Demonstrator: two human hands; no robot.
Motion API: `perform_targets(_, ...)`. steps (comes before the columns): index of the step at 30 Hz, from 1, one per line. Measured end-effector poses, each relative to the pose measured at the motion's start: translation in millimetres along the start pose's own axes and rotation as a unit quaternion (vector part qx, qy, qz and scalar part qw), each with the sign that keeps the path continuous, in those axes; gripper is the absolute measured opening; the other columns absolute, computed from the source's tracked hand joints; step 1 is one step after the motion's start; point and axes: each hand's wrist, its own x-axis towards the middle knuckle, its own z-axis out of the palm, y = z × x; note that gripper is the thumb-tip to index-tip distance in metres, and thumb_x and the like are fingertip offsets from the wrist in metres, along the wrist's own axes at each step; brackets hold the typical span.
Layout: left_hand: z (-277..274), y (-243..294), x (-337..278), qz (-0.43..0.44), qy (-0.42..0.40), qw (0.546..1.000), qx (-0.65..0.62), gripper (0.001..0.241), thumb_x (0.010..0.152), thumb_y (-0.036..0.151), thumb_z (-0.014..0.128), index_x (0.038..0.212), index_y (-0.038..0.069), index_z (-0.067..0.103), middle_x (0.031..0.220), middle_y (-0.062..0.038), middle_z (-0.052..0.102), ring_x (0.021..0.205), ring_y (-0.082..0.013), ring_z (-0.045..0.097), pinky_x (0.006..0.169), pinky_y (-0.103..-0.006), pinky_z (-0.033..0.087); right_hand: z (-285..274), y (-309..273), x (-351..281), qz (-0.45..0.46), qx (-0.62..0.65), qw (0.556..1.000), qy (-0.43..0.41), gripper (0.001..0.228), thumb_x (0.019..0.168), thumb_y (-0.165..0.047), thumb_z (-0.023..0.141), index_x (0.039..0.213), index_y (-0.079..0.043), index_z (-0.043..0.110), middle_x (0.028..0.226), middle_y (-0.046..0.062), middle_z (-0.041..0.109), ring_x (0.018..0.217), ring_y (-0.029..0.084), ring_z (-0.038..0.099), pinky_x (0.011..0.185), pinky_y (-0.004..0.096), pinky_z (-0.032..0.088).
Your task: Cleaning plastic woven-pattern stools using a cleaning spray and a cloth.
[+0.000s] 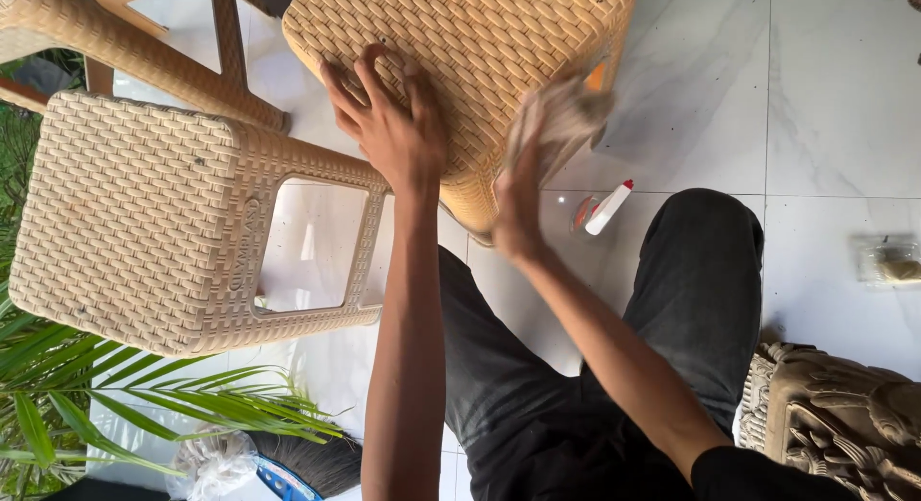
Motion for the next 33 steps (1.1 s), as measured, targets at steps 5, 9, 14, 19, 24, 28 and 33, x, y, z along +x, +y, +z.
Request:
perform_targets(5,6.2,-12.9,-5.6,0.05,0.026,0.998,0.008,0.042,0.104,0.039,0.06,0.144,0.029,0.05,0.168,-0.022,0.017,0.149,-0.05,0.03,0.099,-0.0603,0.055,-41.5,22.5,51.7,0.106,0.091,0.983,0.121,0.099,0.103,-0.071,0.023,0.168,-0.005,-0.01,0.175,0.022,-0.009,0.164,0.037,0.001,0.134,0.053,0.016)
perform_targets(9,-1.0,-1.7,-5.1,0.049,0.027,0.998,0.03,0.045,0.105,0.044,0.061,0.146,0.031,0.051,0.17,-0.021,0.018,0.151,-0.0485,0.029,0.102,-0.0624,0.052,-5.6,-17.0,7.0,0.093,0.045,0.99,0.095,0.101,0.103,-0.077,0.019,0.167,-0.004,-0.009,0.176,0.023,-0.011,0.166,0.038,-0.008,0.135,0.052,0.002)
perform_targets(14,5.4,-11.3,-0.4,0.085,0.011,0.986,0.146,0.063,0.104,0.065,0.059,0.158,0.037,0.042,0.166,-0.029,0.008,0.147,-0.0545,0.025,0.115,-0.0626,0.042,-9.3,-14.6,-16.8,0.0,-0.217,0.975,-0.056,0.094,0.103,-0.071,0.008,0.166,-0.004,-0.011,0.176,0.026,-0.003,0.166,0.04,-0.006,0.132,0.064,-0.011)
perform_targets(19,-6.3,5.4,0.0,0.008,-0.065,0.989,0.132,0.064,0.099,0.066,0.054,0.156,0.04,0.041,0.168,-0.025,0.005,0.15,-0.0538,0.023,0.113,-0.0592,0.041,-81.8,58.2,96.9,0.006,-0.153,0.986,0.069,0.08,0.115,-0.065,0.018,0.169,-0.009,-0.002,0.177,0.021,-0.002,0.163,0.038,-0.006,0.134,0.054,-0.004)
perform_targets(24,0.5,-7.5,0.6,0.046,-0.047,0.988,0.141,0.063,0.102,0.068,0.051,0.158,0.039,0.042,0.17,-0.025,0.004,0.153,-0.051,0.023,0.121,-0.0613,0.034,-138.0,117.2,128.4,0.065,0.251,0.965,0.049,0.083,0.116,-0.065,0.03,0.169,-0.003,0.015,0.179,0.028,0.017,0.164,0.043,0.015,0.144,0.058,0.015)
perform_targets(28,5.3,-13.9,5.3,0.045,-0.055,0.986,0.149,0.064,0.102,0.069,0.048,0.158,0.039,0.043,0.171,-0.022,0.005,0.155,-0.0493,0.02,0.12,-0.0691,0.027,-108.7,110.1,85.2,0.088,-0.01,0.988,0.125,0.086,0.111,-0.069,0.02,0.167,-0.006,0.003,0.177,0.021,0.003,0.165,0.032,0.004,0.134,0.05,0.009)
perform_targets(33,2.5,-14.6,3.9,0.069,-0.05,0.985,0.15,0.06,0.105,0.066,0.05,0.158,0.037,0.046,0.171,-0.024,0.003,0.158,-0.0497,0.015,0.123,-0.071,0.02,-154.6,165.6,126.1,0.059,-0.01,0.995,0.081,0.089,0.112,-0.073,0.028,0.166,-0.002,0.016,0.168,0.026,0.027,0.151,0.027,0.03,0.128,0.045,0.027)
